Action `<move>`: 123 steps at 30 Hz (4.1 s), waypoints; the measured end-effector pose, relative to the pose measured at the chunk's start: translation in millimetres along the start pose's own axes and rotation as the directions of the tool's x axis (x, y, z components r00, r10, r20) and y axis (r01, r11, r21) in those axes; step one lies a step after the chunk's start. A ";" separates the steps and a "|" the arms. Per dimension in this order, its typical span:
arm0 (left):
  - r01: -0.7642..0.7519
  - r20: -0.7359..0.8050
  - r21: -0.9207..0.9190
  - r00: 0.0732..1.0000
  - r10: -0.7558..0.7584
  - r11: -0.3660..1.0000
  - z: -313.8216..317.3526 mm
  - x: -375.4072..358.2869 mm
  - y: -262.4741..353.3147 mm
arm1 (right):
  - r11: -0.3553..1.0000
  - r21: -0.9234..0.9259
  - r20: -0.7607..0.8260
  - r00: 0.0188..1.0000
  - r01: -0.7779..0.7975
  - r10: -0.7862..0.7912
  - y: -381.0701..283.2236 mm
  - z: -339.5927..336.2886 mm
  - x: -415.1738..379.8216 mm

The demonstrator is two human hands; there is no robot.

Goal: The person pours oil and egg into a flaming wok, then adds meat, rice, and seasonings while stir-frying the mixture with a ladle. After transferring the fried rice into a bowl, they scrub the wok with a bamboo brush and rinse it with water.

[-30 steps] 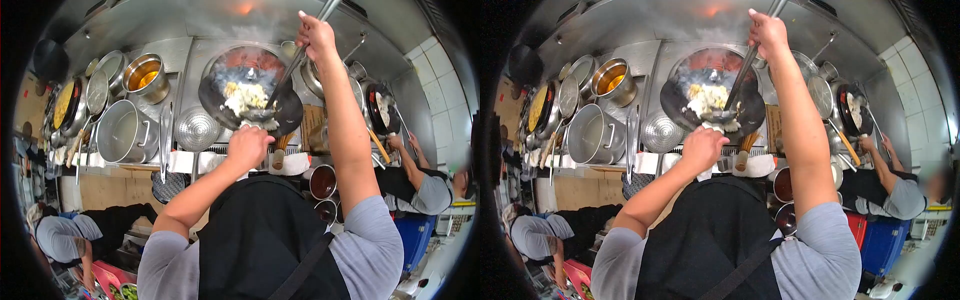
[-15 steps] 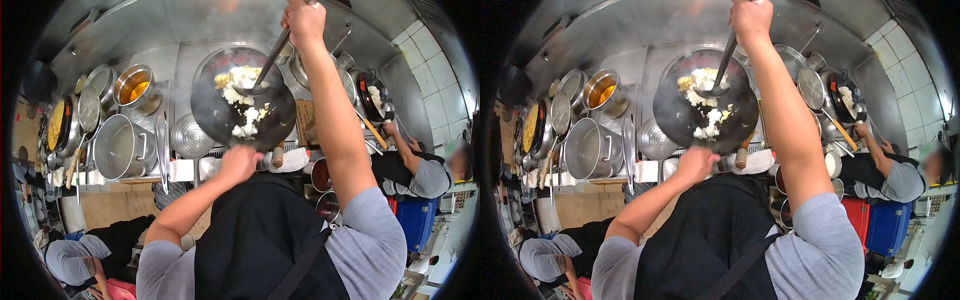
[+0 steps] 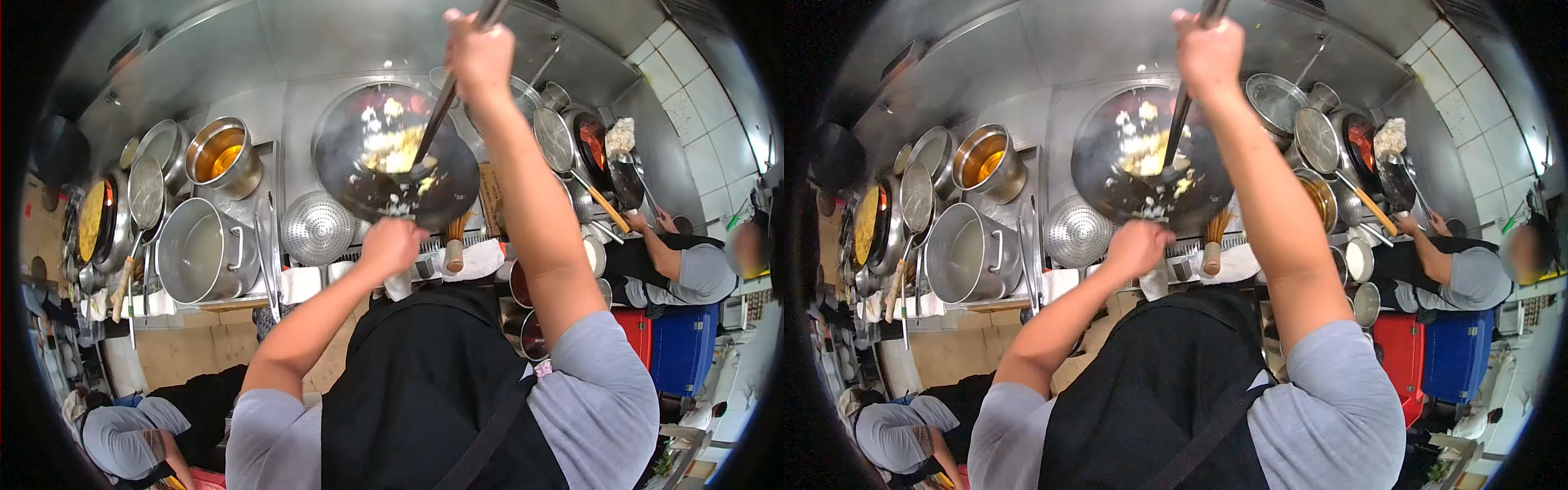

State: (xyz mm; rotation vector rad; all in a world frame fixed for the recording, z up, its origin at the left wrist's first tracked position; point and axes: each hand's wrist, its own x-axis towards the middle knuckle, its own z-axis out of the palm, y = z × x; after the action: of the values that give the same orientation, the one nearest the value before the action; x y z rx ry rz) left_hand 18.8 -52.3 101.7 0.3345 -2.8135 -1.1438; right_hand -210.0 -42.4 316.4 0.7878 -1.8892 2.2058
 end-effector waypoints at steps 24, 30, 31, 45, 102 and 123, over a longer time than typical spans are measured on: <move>0.094 -0.103 0.136 0.991 -0.081 0.986 70.0 95.4 -72.0 | 0.990 0.113 0.217 0.971 0.081 -0.104 164.9 -17.0 6.1; 0.079 -0.112 0.160 0.992 -0.062 0.984 77.1 99.1 -75.0 | 0.975 0.213 0.421 0.907 -0.065 -0.031 141.0 -29.0 -12.8; 0.054 -0.144 0.169 0.989 -0.029 0.984 78.0 97.9 -75.8 | 0.989 0.138 0.337 0.942 -0.048 -0.002 145.5 -37.8 8.4; 0.053 -0.255 0.171 0.967 -0.008 0.984 42.5 42.5 17.3 | 0.867 0.162 0.407 0.832 -0.472 0.377 44.8 -27.5 37.0; 0.140 -0.121 0.179 0.985 -0.119 0.974 83.8 101.9 -68.9 | 0.951 0.006 0.481 0.833 0.308 -0.273 99.7 -58.8 -26.0; 0.176 -0.118 0.189 0.981 -0.156 0.966 86.0 95.1 -63.5 | 0.950 0.304 -0.020 0.997 -0.070 0.080 186.9 -77.9 61.5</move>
State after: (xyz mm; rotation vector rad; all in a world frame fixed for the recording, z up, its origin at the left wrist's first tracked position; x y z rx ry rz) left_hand -76.8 -60.3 -4.5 0.6373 -2.8574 -0.8431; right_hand -365.2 -21.0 174.1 0.7272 -1.6103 2.5797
